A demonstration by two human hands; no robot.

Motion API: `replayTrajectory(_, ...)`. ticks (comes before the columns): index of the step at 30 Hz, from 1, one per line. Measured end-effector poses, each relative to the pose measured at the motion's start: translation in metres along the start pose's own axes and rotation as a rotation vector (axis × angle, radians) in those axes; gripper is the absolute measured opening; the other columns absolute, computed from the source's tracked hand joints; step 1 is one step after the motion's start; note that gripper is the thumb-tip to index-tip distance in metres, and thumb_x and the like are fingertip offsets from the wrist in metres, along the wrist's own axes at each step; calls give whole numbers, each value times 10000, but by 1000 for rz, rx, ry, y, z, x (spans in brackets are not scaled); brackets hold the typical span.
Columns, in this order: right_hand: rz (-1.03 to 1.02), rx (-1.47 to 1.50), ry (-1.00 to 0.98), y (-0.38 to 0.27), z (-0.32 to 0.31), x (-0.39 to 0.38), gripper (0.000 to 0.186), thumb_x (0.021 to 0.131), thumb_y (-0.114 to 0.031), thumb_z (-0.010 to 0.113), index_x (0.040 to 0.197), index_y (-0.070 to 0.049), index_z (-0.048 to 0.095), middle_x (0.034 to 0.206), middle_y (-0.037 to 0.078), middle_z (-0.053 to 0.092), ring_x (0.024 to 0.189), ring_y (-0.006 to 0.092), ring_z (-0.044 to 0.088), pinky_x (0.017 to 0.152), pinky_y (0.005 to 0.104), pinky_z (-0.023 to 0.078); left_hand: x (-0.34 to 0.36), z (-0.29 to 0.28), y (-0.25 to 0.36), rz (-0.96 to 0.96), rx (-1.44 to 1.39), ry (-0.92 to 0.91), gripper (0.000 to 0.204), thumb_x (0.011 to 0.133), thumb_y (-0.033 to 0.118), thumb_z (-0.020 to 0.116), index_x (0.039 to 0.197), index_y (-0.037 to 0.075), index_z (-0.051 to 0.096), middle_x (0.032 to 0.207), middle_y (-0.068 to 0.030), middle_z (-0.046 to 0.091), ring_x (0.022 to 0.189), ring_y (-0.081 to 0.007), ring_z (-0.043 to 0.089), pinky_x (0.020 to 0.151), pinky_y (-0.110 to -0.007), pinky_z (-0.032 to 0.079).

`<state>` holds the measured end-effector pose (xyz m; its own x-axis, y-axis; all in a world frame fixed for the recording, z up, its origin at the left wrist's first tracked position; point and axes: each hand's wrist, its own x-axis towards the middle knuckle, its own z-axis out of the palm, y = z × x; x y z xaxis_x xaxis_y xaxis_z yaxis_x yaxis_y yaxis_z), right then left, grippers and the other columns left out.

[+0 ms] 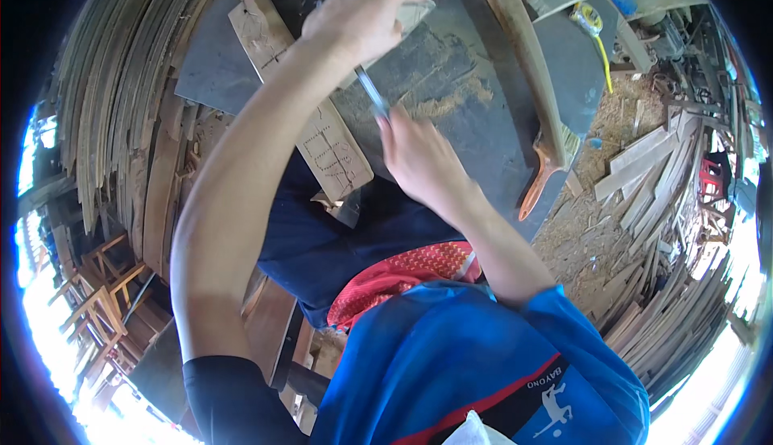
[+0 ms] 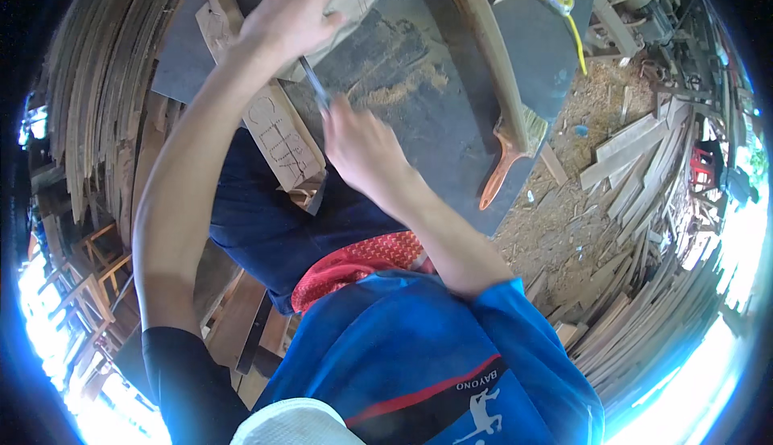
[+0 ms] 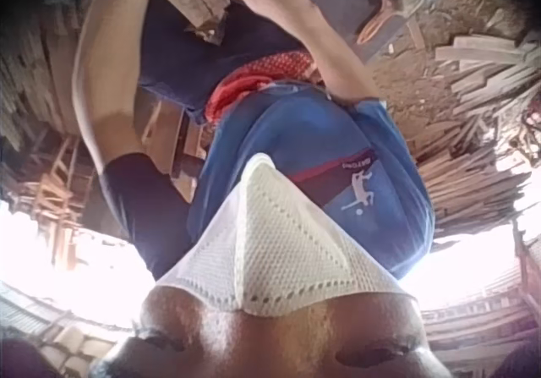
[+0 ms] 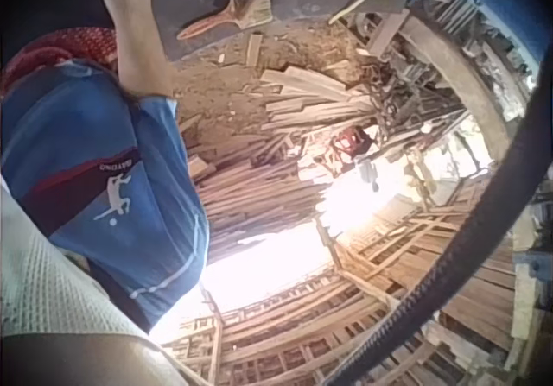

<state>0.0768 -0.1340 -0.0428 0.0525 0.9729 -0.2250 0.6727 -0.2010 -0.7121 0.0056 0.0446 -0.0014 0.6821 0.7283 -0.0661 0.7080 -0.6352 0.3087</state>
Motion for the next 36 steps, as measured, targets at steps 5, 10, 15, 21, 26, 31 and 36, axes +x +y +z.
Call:
replayTrajectory(5, -21, -51, -80, -10, -10, 34, 298, 1032, -237, 443, 996, 52, 510, 737, 299, 643, 760, 474, 670, 688, 565, 540, -1, 2, -3, 53, -2, 78, 449, 854, 122, 646, 1277, 272, 660, 1165, -117, 699, 1037, -319, 689, 894, -444, 577)
replayTrajectory(10, 151, -127, -168, -3, -19, -14, 323, 1032, -233, 445, 959, 67, 539, 718, 293, 638, 705, 473, 657, 633, 560, 524, -5, -19, 11, 24, -102, 44, 435, 813, 62, 580, 1209, 189, 707, 1104, -162, 712, 1005, -345, 692, 906, -403, 560)
replayTrajectory(15, -146, -80, 64, 6, 9, 30, 314, 1034, -259, 461, 930, 29, 524, 680, 278, 627, 668, 490, 645, 601, 559, 518, -3, -34, 18, -64, -71, -51, 452, 787, 35, 597, 1194, 190, 718, 1060, -183, 718, 937, -341, 711, 869, -400, 582)
replayTrajectory(21, -27, 22, -60, 9, -3, 3, 356, 1034, -275, 466, 928, 46, 574, 689, 279, 641, 682, 479, 658, 641, 558, 533, -5, -30, 7, 64, -54, 62, 466, 751, 54, 631, 1190, 182, 721, 1030, -193, 721, 906, -326, 720, 848, -389, 587)
replayTrajectory(26, -48, 56, -66, 8, -2, 22, 379, 1033, -262, 469, 876, 53, 609, 739, 275, 660, 708, 467, 663, 673, 532, 532, 14, -23, -21, 78, -18, 42, 507, 731, 64, 627, 1215, 189, 713, 950, -231, 711, 835, -322, 720, 771, -393, 576)
replayTrajectory(31, 7, 21, -99, -4, -18, 28, 396, 1036, -274, 456, 891, 52, 628, 751, 277, 664, 744, 462, 669, 701, 537, 533, 11, -41, -2, -113, -41, -106, 492, 756, 66, 633, 1231, 173, 704, 911, -249, 702, 795, -315, 718, 726, -391, 575)
replayTrajectory(36, -86, 28, -6, -5, -1, 70, 397, 1036, -280, 449, 904, 50, 626, 733, 280, 659, 724, 471, 665, 687, 543, 541, 19, -28, -11, -17, -93, -4, 458, 787, 98, 644, 1238, 165, 694, 1013, -228, 705, 875, -326, 719, 809, -394, 586)
